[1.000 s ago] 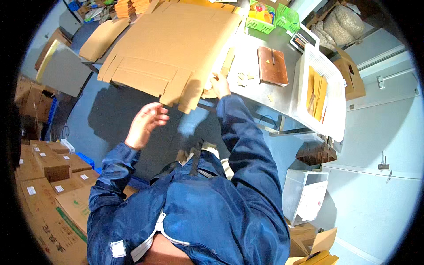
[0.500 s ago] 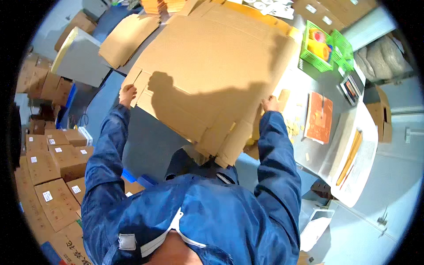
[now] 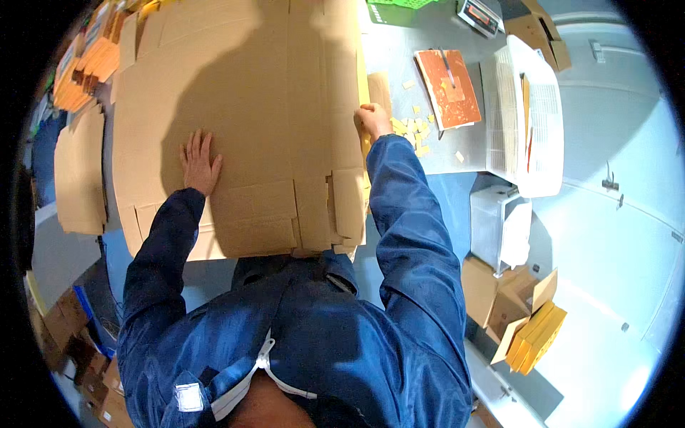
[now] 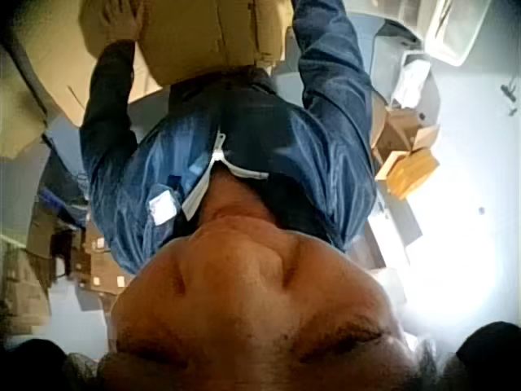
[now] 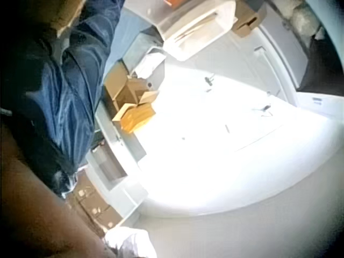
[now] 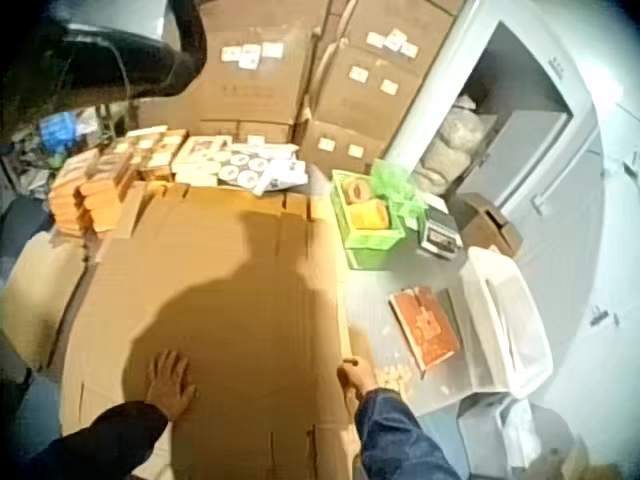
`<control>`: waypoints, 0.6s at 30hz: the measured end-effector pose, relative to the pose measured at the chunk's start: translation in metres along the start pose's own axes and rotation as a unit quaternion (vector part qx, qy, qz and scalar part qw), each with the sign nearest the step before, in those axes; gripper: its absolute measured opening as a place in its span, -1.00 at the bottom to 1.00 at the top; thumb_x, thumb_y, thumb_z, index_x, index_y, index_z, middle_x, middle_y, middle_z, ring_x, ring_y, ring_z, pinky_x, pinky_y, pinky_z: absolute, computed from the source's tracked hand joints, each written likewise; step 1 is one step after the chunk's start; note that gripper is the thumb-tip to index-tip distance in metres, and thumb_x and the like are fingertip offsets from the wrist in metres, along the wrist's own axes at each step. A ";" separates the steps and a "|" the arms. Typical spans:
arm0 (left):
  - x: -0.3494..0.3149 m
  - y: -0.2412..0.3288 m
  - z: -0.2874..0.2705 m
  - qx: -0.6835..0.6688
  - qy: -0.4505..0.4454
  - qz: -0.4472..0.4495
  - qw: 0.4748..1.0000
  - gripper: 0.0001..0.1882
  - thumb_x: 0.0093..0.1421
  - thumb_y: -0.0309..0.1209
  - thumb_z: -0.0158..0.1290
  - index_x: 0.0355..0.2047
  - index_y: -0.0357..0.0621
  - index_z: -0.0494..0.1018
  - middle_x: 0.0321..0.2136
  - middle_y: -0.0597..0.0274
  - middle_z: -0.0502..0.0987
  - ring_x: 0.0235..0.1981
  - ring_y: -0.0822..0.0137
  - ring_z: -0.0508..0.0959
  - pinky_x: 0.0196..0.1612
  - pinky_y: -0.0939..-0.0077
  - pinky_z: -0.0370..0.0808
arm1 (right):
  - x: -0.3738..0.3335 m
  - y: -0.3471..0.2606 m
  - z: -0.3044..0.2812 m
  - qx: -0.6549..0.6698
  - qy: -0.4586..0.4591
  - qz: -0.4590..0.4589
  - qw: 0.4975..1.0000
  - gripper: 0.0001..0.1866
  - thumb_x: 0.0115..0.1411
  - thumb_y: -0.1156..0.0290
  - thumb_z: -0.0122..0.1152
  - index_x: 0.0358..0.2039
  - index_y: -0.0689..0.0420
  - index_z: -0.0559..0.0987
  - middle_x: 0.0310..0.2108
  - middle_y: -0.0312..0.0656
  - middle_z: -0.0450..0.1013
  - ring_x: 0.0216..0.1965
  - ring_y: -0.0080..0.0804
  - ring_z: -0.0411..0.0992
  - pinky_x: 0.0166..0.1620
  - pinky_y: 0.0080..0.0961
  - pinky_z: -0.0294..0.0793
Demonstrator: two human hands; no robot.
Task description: The person walks through a storage area and begins assembling a cardboard box. They fold the flat cardboard into shape, insert a white foam sheet, and then place yellow cardboard dividers into the box to create compartments.
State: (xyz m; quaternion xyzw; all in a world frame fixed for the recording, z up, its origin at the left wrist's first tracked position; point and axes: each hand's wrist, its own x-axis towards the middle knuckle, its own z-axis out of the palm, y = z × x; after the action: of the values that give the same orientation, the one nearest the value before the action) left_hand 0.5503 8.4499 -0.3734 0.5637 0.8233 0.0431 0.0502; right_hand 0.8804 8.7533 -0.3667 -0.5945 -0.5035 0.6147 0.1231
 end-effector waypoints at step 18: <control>0.001 0.005 -0.009 -0.004 0.007 0.026 1.000 -0.34 0.14 -0.20 -0.05 0.21 -0.12 0.07 0.27 -0.02 -0.04 0.31 0.01 -0.12 0.27 -0.14 -0.21 | -0.061 -0.053 0.034 -0.338 0.096 -0.099 0.931 -0.54 -0.04 0.19 0.16 -0.27 0.35 0.51 -0.26 0.24 0.42 -0.18 0.15 0.39 -0.11 -0.09 0.39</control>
State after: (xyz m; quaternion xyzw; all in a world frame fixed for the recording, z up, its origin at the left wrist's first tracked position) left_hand 0.5538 8.4528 -0.3642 0.5844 0.8086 0.0511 0.0453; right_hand 0.8437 8.7166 -0.2962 -0.6045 -0.7235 0.3326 0.0225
